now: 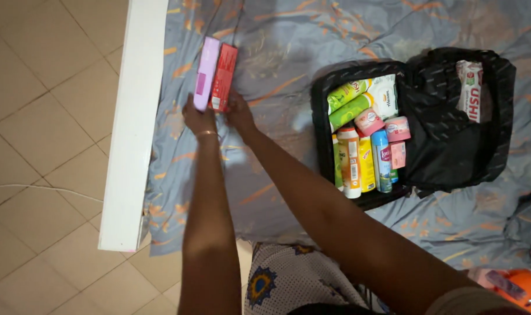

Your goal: Unpack various toiletry items and bottles from a suitcase onto a bed.

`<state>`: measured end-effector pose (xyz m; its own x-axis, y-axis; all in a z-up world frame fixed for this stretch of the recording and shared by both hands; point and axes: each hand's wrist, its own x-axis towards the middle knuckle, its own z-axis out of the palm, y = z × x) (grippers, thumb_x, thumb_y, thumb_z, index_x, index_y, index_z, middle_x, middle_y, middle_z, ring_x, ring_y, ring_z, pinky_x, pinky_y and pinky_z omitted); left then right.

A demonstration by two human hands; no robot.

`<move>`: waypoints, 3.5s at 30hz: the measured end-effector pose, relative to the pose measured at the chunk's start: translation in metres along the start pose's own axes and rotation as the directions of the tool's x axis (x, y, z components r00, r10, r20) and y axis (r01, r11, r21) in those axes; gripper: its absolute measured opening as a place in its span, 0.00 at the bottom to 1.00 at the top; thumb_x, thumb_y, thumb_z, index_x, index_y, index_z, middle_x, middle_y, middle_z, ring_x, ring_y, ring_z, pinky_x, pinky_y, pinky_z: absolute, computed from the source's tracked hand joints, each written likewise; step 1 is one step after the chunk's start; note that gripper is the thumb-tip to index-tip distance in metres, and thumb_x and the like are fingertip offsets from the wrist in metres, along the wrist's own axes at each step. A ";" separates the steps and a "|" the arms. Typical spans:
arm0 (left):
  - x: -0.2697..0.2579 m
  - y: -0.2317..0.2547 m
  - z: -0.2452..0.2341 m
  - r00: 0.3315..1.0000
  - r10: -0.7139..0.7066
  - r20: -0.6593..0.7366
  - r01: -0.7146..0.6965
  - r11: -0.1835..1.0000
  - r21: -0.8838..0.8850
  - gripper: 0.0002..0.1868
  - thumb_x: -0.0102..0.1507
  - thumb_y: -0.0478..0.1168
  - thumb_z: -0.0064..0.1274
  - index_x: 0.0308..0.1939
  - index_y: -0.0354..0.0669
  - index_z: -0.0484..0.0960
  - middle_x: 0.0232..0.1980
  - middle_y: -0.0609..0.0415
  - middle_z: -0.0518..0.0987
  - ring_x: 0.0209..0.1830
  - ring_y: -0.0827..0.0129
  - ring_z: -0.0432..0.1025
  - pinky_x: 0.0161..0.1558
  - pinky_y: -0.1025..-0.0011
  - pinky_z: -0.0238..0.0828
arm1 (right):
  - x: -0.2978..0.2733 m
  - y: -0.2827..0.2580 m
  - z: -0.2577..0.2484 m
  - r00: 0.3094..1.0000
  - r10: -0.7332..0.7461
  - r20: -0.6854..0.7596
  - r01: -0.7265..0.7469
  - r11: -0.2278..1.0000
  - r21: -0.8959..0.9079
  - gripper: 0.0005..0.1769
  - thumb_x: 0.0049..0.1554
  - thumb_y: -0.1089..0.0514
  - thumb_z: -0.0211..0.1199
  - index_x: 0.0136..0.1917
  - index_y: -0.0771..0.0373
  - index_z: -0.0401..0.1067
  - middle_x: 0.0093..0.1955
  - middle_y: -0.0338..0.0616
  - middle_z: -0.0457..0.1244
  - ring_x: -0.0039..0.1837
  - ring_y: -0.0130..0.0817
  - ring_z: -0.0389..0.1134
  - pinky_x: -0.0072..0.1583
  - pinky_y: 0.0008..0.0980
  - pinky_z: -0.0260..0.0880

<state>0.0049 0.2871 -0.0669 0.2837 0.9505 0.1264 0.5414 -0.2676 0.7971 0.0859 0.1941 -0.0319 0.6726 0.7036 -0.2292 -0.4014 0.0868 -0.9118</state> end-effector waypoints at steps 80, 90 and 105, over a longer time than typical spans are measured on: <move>-0.437 0.252 0.085 0.381 -0.212 0.900 0.858 0.444 -0.259 0.37 0.63 0.50 0.64 0.68 0.31 0.69 0.56 0.46 0.78 0.50 0.61 0.74 0.49 0.64 0.76 | -0.385 -0.269 -0.259 0.824 -0.005 -0.566 -0.514 0.416 -0.751 0.49 0.40 0.43 0.75 0.68 0.65 0.60 0.59 0.58 0.61 0.56 0.57 0.68 0.53 0.49 0.72; -0.337 0.262 -0.043 0.122 0.000 0.992 0.967 0.224 -0.119 0.29 0.61 0.43 0.60 0.64 0.41 0.72 0.51 0.53 0.81 0.47 0.66 0.78 0.46 0.65 0.78 | -0.451 -0.139 -0.338 0.840 0.204 -0.503 -0.483 0.704 -0.521 0.24 0.63 0.45 0.61 0.63 0.66 0.68 0.54 0.52 0.66 0.52 0.45 0.70 0.52 0.40 0.72; -0.269 0.201 -0.092 0.471 -0.269 0.840 0.878 0.234 -0.418 0.33 0.61 0.31 0.56 0.67 0.49 0.60 0.56 0.52 0.76 0.55 0.62 0.73 0.53 0.61 0.74 | -0.292 -0.115 -0.329 0.960 0.013 -0.280 -0.279 0.111 -0.954 0.44 0.40 0.44 0.79 0.63 0.63 0.65 0.59 0.58 0.65 0.63 0.58 0.65 0.63 0.51 0.66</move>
<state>-0.0355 -0.0076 0.1137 0.6527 0.3873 -0.6511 0.0451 0.8381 0.5437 0.1406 -0.2533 0.0280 0.8144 0.4793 -0.3271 0.3605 -0.8596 -0.3621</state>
